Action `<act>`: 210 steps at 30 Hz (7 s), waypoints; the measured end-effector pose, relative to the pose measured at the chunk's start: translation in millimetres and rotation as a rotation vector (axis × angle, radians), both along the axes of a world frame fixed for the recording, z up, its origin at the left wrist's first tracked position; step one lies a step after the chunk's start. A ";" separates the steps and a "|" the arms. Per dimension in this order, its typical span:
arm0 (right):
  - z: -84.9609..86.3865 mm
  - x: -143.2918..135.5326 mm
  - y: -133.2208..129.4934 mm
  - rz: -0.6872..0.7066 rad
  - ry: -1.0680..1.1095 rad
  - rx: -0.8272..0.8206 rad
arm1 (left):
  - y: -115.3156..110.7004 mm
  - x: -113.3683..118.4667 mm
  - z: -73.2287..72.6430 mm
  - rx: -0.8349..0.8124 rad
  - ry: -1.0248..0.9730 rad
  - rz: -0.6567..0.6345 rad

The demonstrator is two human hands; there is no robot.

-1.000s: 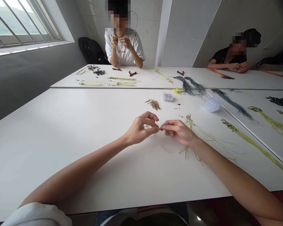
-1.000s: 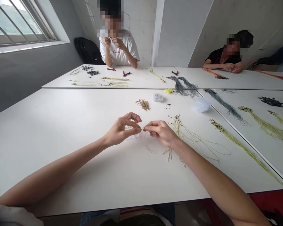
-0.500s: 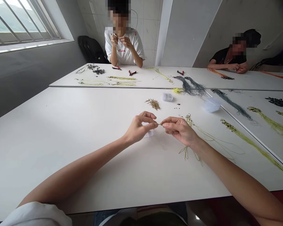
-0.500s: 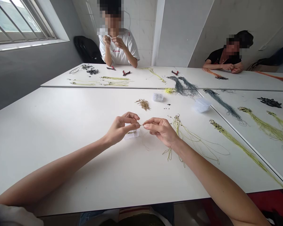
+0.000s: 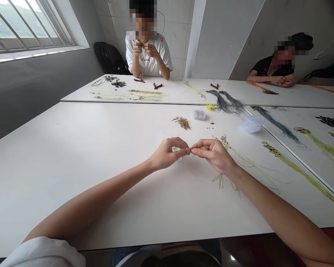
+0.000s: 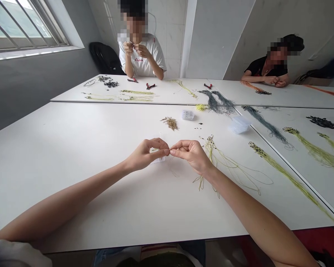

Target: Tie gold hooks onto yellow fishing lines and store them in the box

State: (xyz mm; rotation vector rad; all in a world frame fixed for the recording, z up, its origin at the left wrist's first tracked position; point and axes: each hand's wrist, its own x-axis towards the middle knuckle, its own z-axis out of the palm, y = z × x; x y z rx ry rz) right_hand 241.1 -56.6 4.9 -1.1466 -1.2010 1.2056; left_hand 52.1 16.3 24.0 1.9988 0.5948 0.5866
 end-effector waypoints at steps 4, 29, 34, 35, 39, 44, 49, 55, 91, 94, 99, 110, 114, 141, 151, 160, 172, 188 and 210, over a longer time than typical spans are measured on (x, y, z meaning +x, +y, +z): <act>2.1 5.0 1.5 0.096 -0.014 -0.029 | 2.1 -0.9 -0.8 -0.083 -0.037 0.015; 0.8 8.4 5.6 0.273 0.254 -0.135 | -3.6 1.6 -1.4 -0.520 -0.297 -0.171; 3.9 10.4 4.2 0.190 0.097 -0.027 | -3.1 0.5 -1.9 -0.480 -0.276 -0.170; 6.0 10.5 2.9 0.131 0.045 0.033 | -3.0 0.6 -2.1 -0.467 -0.278 -0.167; 15.9 7.5 -6.5 -0.055 -0.247 0.317 | -2.2 1.4 -4.3 -0.445 -0.257 -0.130; 16.4 -1.1 -16.0 -0.129 -0.697 0.528 | -1.2 1.7 -8.1 -0.402 -0.179 -0.080; 15.7 -2.8 -15.8 -0.152 -0.824 0.531 | 0.8 -0.1 -5.3 -0.393 -0.121 -0.077; 19.2 0.5 -14.3 -0.125 -0.848 0.479 | 7.8 -3.0 -1.3 -0.286 -0.116 -0.073; 0.7 11.9 0.5 0.366 -0.160 -0.251 | 0.5 -2.7 -9.4 0.780 0.154 -0.247; 1.7 9.6 -0.4 0.345 -0.208 -0.241 | 0.4 -2.1 -11.1 0.811 0.161 -0.244; 2.7 6.5 -2.1 0.286 -0.295 -0.167 | -0.4 -0.6 -13.4 0.825 0.147 -0.250; 1.8 7.1 -1.6 0.267 -0.191 -0.219 | 1.6 -0.4 -18.5 0.937 0.137 -0.180; 0.3 8.0 -0.7 0.238 -0.180 -0.209 | 1.9 0.5 -20.4 0.953 0.111 -0.139; -3.7 0.4 -3.3 0.074 -0.407 -0.097 | 4.1 3.0 -22.4 -0.244 0.033 0.078; -1.7 5.6 -0.9 0.156 -0.196 -0.169 | 0.4 3.6 -17.5 -0.167 -0.051 0.086; -0.8 7.0 1.8 0.195 -0.040 -0.270 | 0.0 3.0 -15.7 -0.068 -0.106 0.052; -1.2 5.5 -0.7 0.098 -0.151 -0.111 | 6.6 -2.9 -11.3 0.373 0.033 -0.018; 8.0 -1.4 -7.5 -0.017 -0.341 -0.003 | 6.8 0.8 -12.4 -0.342 -0.069 0.023; 7.3 -5.2 -6.2 0.011 -0.083 -0.026 | -11.3 5.7 -7.0 -0.436 -0.269 -0.069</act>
